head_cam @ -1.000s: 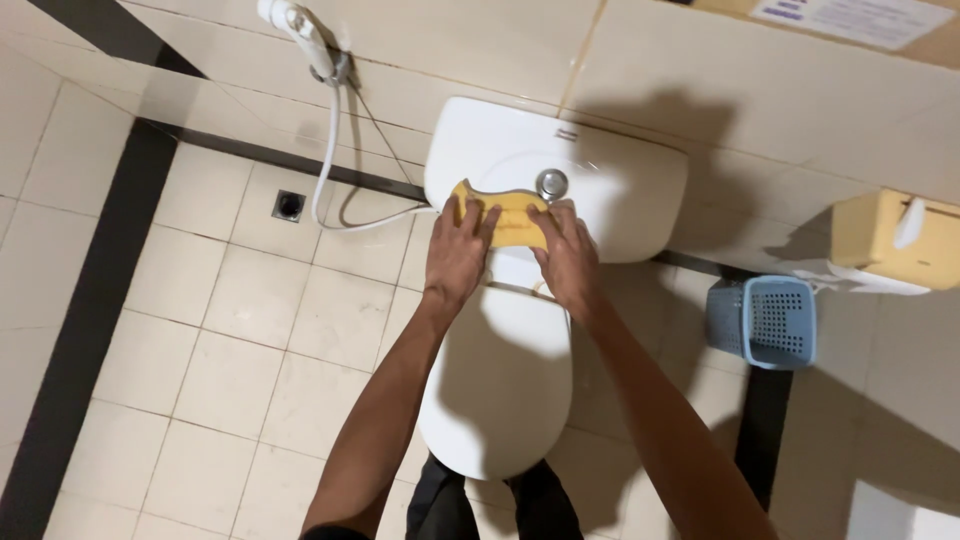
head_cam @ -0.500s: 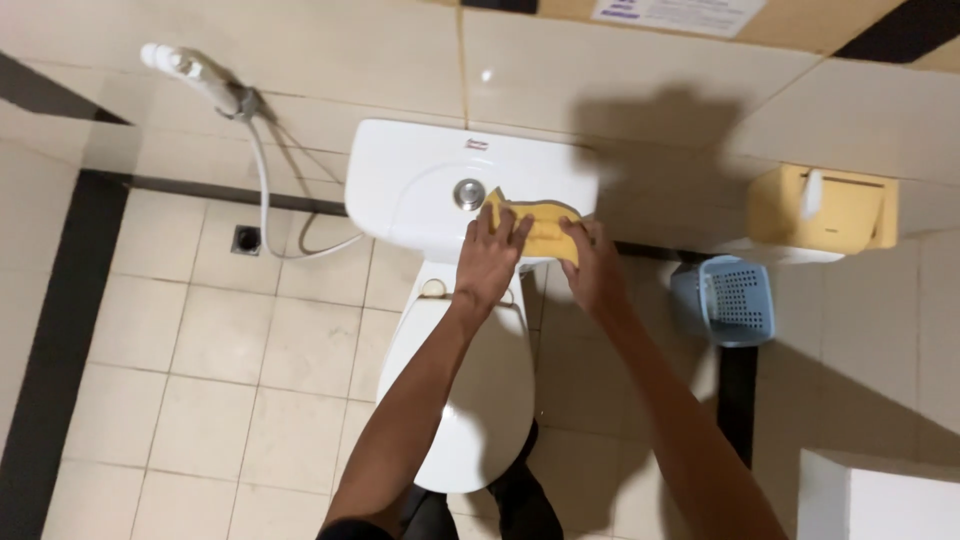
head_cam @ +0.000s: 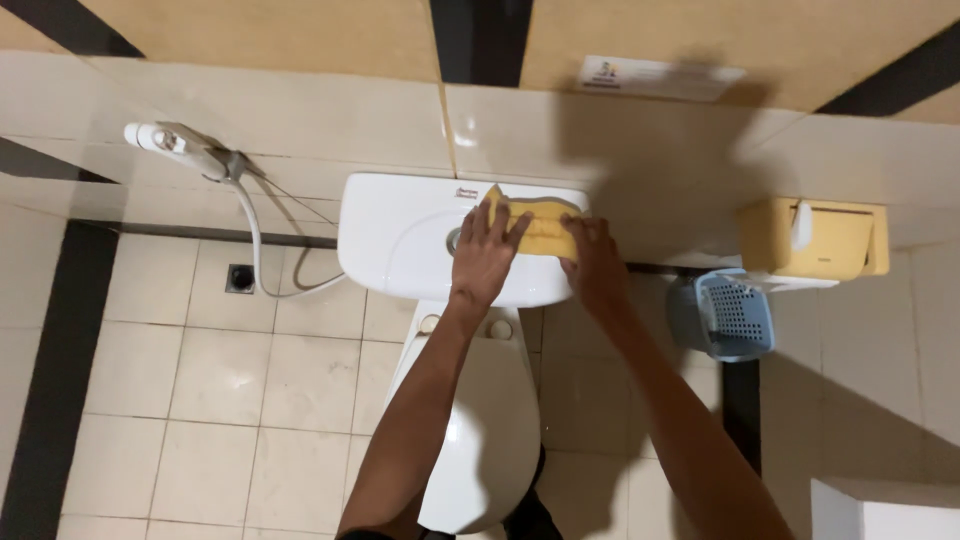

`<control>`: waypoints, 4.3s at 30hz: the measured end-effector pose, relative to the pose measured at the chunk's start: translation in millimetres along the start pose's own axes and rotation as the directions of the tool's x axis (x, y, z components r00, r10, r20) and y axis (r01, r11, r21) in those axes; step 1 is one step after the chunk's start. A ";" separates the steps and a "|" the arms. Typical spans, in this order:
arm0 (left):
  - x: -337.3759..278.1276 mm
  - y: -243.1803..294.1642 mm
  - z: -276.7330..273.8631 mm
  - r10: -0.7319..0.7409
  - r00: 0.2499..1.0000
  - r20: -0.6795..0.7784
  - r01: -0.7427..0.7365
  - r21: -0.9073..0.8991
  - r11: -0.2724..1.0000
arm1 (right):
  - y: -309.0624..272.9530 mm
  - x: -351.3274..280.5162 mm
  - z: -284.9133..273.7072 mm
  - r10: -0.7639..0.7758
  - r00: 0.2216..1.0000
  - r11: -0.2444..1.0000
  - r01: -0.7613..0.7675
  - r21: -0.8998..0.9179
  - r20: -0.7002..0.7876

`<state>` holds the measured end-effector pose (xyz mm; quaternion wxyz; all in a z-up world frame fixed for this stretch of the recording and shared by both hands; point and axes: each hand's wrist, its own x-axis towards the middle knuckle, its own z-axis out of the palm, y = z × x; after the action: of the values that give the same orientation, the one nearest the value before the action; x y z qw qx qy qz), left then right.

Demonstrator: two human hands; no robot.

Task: The person cleans a white toilet in a bathroom using a yellow sponge. They wipe the toilet tank, seat, and lid, periodically rinsing the sponge in the sink and wringing it out on a green cloth.

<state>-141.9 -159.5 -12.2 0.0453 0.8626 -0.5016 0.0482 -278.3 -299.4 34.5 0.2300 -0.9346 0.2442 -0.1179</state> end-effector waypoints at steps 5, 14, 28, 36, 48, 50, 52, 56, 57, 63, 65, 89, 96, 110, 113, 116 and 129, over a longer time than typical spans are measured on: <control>6.6 -36.8 -19.7 -0.040 0.999 0.008 0.041 -0.033 0.999 | -17.2 25.2 23.1 -0.074 0.996 0.997 0.074 -0.010 -0.049; -8.4 -103.7 -25.5 -0.122 0.992 -0.036 0.120 -0.043 0.992 | -76.6 60.5 50.1 -0.183 0.981 0.983 0.183 -0.006 -0.066; -94.3 -189.9 -33.9 -0.328 0.937 -0.119 0.306 -0.176 0.936 | -184.0 65.4 100.8 -0.219 0.975 0.963 0.209 0.170 0.044; -140.5 -187.5 -33.8 -0.434 0.898 -0.071 0.395 -0.303 0.867 | -216.2 34.8 102.4 -0.303 0.953 0.928 0.291 0.234 0.017; -176.7 -121.1 -36.4 -0.385 0.923 -0.021 0.379 -0.133 0.916 | -181.6 -31.1 85.3 -0.228 0.949 0.972 0.209 0.110 0.215; -173.6 -101.5 -37.8 -0.352 0.936 0.006 0.351 -0.094 0.932 | -166.1 -41.1 73.0 -0.233 0.950 0.971 0.215 0.104 0.208; -165.8 -78.6 -39.2 -0.315 0.949 0.031 0.316 -0.059 0.947 | -147.9 -49.1 58.3 -0.233 0.952 0.971 0.218 0.094 0.198; -139.4 -29.7 -38.4 -0.184 0.982 -0.035 0.187 0.103 0.977 | -101.5 -59.8 33.5 -0.216 0.966 0.975 0.204 0.090 0.145; -130.8 -17.7 -37.0 -0.119 0.993 -0.022 0.120 0.247 0.962 | -87.6 -61.6 28.8 -0.214 0.969 0.974 0.202 0.098 0.124; -71.2 46.2 -33.3 0.065 0.997 0.031 -0.072 0.530 0.845 | -20.6 -60.5 -0.8 -0.194 0.981 0.979 0.195 0.061 -0.021; -56.8 63.5 -27.2 0.092 0.994 0.065 -0.113 0.576 0.810 | -4.6 -59.7 -8.3 -0.207 0.978 0.976 0.208 0.067 -0.029; -6.0 91.2 -48.6 0.062 0.976 0.210 -0.186 0.648 0.739 | -0.5 -34.0 -6.0 -0.105 0.994 0.994 0.105 -0.001 0.032; 4.3 69.7 -32.3 0.113 0.964 0.240 -0.185 0.302 0.935 | 7.6 -29.0 0.9 -0.078 0.997 0.994 0.078 -0.076 0.002; 16.8 3.5 -25.1 0.147 0.989 -0.036 -0.122 0.384 0.915 | 8.9 21.5 37.0 -0.079 0.996 0.984 0.071 -0.161 -0.043; 21.8 -16.0 -5.9 0.126 0.986 -0.109 -0.085 0.325 0.942 | -4.4 34.3 42.8 -0.131 0.990 0.983 0.122 -0.138 -0.053; 21.6 -40.7 2.7 0.101 0.989 -0.113 -0.066 0.279 0.958 | -22.6 47.9 50.9 -0.093 0.996 0.991 0.091 -0.100 -0.013; -29.0 -145.7 -22.2 -0.183 0.983 0.027 0.181 0.059 0.982 | -114.8 72.4 90.2 -0.229 0.973 0.963 0.225 0.148 0.007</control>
<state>-30.3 -59.9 1.7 0.0172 0.9065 -0.4196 0.0440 -140.4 -213.8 20.2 0.2857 -0.9384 0.1235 -0.1500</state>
